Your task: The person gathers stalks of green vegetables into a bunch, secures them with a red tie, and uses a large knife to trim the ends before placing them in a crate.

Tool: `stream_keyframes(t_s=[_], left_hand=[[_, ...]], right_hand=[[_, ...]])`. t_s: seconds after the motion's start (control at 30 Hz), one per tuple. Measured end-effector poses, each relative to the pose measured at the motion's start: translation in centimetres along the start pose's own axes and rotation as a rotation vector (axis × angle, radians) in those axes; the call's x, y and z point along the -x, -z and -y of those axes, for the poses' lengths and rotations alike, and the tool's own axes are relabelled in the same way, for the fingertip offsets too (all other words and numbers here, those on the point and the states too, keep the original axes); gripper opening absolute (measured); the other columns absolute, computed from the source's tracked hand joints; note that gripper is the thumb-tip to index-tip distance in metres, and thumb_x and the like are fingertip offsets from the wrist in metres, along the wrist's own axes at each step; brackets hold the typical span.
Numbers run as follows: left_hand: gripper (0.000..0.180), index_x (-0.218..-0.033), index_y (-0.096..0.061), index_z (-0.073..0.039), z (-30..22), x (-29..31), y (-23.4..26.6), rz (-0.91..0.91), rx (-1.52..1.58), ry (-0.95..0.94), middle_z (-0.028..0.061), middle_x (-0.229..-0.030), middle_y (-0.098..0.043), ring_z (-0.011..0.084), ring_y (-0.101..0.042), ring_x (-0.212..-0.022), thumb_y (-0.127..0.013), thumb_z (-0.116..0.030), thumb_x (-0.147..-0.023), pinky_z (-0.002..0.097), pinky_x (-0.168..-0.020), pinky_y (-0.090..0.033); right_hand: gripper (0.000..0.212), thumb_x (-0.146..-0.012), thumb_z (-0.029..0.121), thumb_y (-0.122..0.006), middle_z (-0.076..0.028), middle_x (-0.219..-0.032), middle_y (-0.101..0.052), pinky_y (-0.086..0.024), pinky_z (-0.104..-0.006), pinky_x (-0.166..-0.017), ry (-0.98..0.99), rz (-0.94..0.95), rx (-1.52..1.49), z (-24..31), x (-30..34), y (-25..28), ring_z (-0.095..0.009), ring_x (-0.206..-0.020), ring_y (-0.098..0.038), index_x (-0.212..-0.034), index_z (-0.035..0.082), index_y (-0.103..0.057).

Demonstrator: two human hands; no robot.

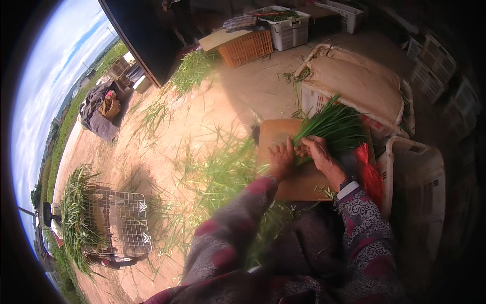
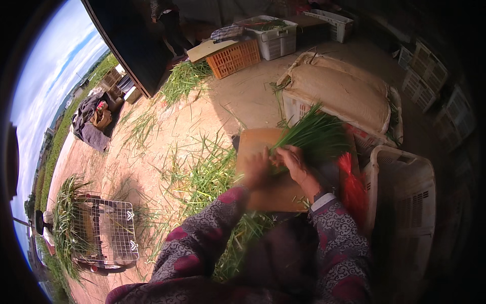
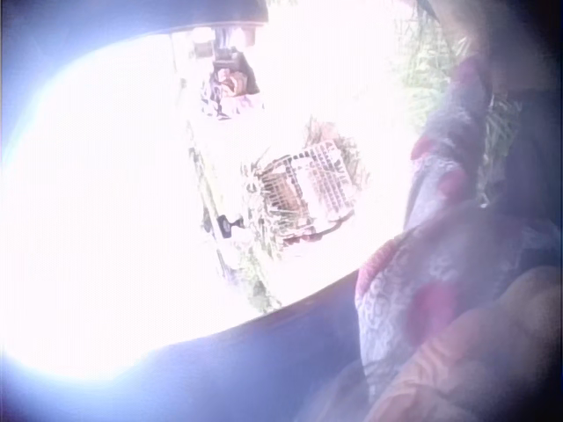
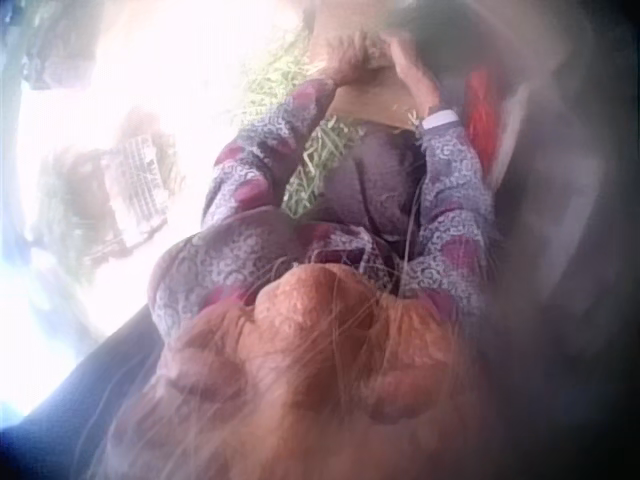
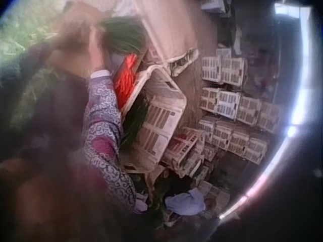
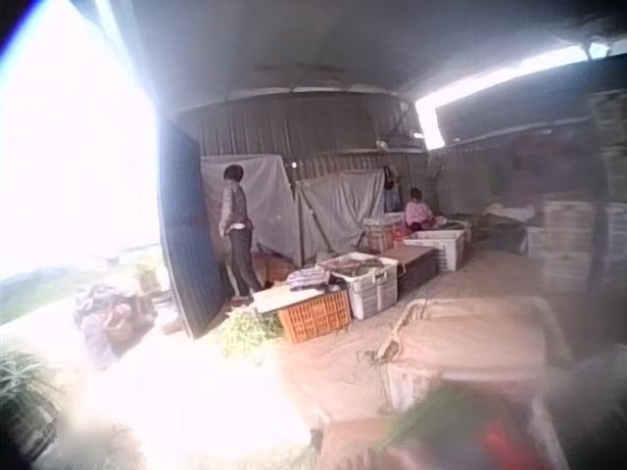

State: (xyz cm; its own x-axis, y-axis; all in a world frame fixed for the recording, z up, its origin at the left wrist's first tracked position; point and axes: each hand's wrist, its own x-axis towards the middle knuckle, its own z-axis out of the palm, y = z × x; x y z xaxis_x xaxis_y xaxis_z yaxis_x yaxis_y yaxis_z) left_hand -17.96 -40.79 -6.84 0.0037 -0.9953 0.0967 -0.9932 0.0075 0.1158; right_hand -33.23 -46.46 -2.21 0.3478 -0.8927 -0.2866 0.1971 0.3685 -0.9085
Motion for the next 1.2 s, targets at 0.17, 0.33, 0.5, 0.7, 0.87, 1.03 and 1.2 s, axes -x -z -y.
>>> stream_keyframes(t_s=[0.17, 0.33, 0.5, 0.7, 0.87, 1.03, 1.2], left_hand=[[0.094, -0.156, -0.03, -0.011, -0.9, -0.6, -2.5, -0.258, -0.088, 0.035, 0.0188, -0.12, -0.06, 0.0386, -0.058, -0.113, -0.072, -0.05, -0.081, 0.062, -0.098, -0.042], [0.092, -0.147, -0.035, -0.002, -0.5, -0.3, 1.1, -0.014, 0.09, -0.02, 0.0184, -0.108, -0.063, 0.0378, -0.066, -0.1, -0.076, -0.043, -0.076, 0.0516, -0.081, -0.053], [0.081, -0.14, -0.039, 0.004, 0.2, 0.2, -0.1, -0.001, 0.072, -0.045, 0.0208, -0.105, -0.064, 0.039, -0.066, -0.098, -0.072, -0.033, -0.077, 0.0487, -0.08, -0.054], [0.058, -0.117, -0.047, 0.0, -0.6, -0.6, 0.1, -0.027, 0.187, -0.073, 0.0235, -0.104, -0.065, 0.0407, -0.067, -0.096, -0.073, -0.027, -0.073, 0.0502, -0.078, -0.054], [0.055, -0.112, -0.049, -0.001, 2.2, -0.4, -1.5, -0.1, 0.299, -0.173, 0.0266, -0.095, -0.066, 0.041, -0.068, -0.091, -0.074, -0.029, -0.071, 0.0496, -0.076, -0.055], [0.083, -0.134, -0.048, 0.0, 2.4, 1.4, 4.3, 0.091, 0.886, -0.748, 0.0207, -0.113, -0.068, 0.0446, -0.066, -0.099, -0.085, -0.033, -0.067, 0.0488, -0.085, -0.054], [0.107, -0.148, -0.035, 0.004, 0.8, 6.4, 2.7, -0.049, 0.122, -0.25, 0.0225, -0.116, -0.065, 0.0425, -0.067, -0.099, -0.084, -0.049, -0.069, 0.0495, -0.083, -0.054]], right_hand=[[0.009, -0.096, 0.015, -0.061, 0.0, -0.079, -0.058, -0.04, -0.0236, -0.049, 0.01, 0.035, -0.118, -0.9, 1.9, -2.8, -0.009, -0.065, -0.052, -0.09, 0.009, -0.062], [0.012, -0.095, 0.016, -0.062, 0.0, -0.077, -0.057, -0.035, -0.021, -0.047, -0.116, 0.181, 0.0, -1.1, 4.7, -1.1, -0.007, -0.063, -0.049, -0.085, 0.008, -0.06], [0.018, -0.096, 0.019, -0.061, 0.0, -0.076, -0.056, -0.037, -0.0237, -0.049, -0.126, 0.301, 0.348, -3.8, 7.5, 1.6, -0.006, -0.064, -0.05, -0.083, 0.006, -0.059], [0.026, -0.094, 0.023, -0.063, -0.009, -0.071, -0.059, -0.047, -0.0405, -0.065, 0.34, 0.234, 0.843, -11.4, 4.8, 5.8, -0.023, -0.069, -0.06, -0.087, -0.002, -0.06], [0.026, -0.088, 0.023, -0.068, -0.013, -0.083, -0.064, -0.047, -0.0397, -0.065, 0.284, 0.324, 1.144, -4.7, 6.1, 1.2, -0.02, -0.069, -0.059, -0.091, -0.002, -0.064], [0.021, -0.099, 0.025, -0.06, 0.001, -0.063, -0.048, -0.033, -0.0262, -0.05, 0.015, 0.286, 0.138, 0.5, 7.1, -0.9, -0.007, -0.052, -0.041, -0.092, 0.006, -0.062], [0.024, -0.099, 0.028, -0.06, 0.002, -0.057, -0.042, -0.027, -0.0264, -0.044, -0.016, 0.191, 0.01, -0.3, 6.3, -0.2, -0.008, -0.045, -0.036, -0.088, 0.006, -0.06]])
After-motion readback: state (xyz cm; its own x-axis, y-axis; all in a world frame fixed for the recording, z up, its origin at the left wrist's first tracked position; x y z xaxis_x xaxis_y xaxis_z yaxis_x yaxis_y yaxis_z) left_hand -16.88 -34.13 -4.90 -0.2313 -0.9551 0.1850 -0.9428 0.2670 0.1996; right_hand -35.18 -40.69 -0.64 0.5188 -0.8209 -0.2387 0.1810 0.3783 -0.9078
